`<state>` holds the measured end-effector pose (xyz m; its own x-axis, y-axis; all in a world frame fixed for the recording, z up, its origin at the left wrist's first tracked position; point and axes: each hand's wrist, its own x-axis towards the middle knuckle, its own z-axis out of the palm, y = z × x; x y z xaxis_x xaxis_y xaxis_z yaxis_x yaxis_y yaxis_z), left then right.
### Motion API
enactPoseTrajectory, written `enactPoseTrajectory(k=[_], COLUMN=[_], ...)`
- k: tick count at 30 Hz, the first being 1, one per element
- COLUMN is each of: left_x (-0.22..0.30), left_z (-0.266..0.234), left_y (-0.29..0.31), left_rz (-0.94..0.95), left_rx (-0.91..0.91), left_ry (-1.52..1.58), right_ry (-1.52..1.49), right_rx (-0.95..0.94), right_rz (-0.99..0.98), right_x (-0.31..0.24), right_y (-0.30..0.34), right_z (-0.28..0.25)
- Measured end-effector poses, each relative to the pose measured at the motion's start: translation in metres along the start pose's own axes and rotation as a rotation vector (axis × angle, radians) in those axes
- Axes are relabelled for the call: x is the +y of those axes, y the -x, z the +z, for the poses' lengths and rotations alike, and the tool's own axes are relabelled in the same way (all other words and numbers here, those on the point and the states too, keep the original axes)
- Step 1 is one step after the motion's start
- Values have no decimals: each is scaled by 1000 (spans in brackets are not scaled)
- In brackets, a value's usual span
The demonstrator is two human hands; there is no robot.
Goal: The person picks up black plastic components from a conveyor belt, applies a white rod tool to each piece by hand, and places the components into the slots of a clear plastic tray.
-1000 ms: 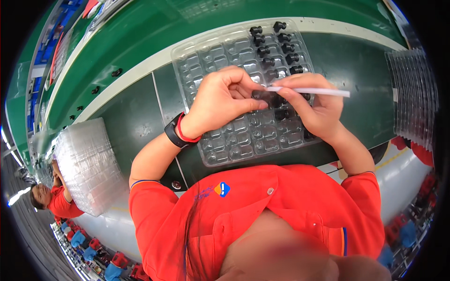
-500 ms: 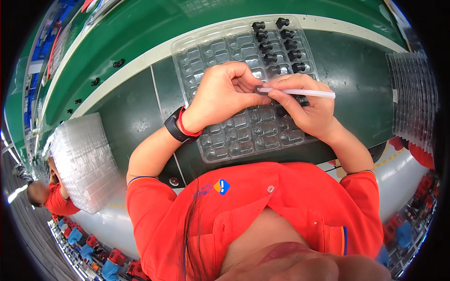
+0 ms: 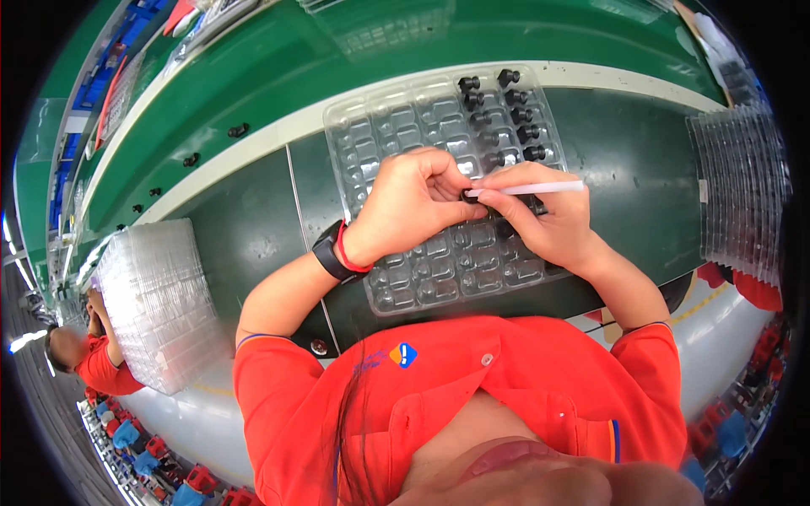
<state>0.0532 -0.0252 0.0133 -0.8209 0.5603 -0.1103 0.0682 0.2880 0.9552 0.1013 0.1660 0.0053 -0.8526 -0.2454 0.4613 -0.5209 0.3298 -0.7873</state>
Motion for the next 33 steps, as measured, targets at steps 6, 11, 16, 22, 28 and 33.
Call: enactPoseTrajectory(k=[6,11,16,22,28,33], left_x=[5,28,31,17,6,2], left_z=[-6,4,32,47,52,-22], left_y=[3,13,24,26,24,0], left_rz=[-98,303,558,666,699,637], left_rx=[1,-37,-158,-190,-131,224], left_ry=[102,-209,-461,-768,-793,-751], right_ry=[-124,-353,-176,-77,-63,-3], right_rx=[155,285,289,318,242,225], right_rz=[111,133,169,165,192,156], right_x=[-26,1,23,19,15,22], right_y=[-51,-32,-6,-4,6,1], right_z=[-39,-41,-46,-43,-42,-37])
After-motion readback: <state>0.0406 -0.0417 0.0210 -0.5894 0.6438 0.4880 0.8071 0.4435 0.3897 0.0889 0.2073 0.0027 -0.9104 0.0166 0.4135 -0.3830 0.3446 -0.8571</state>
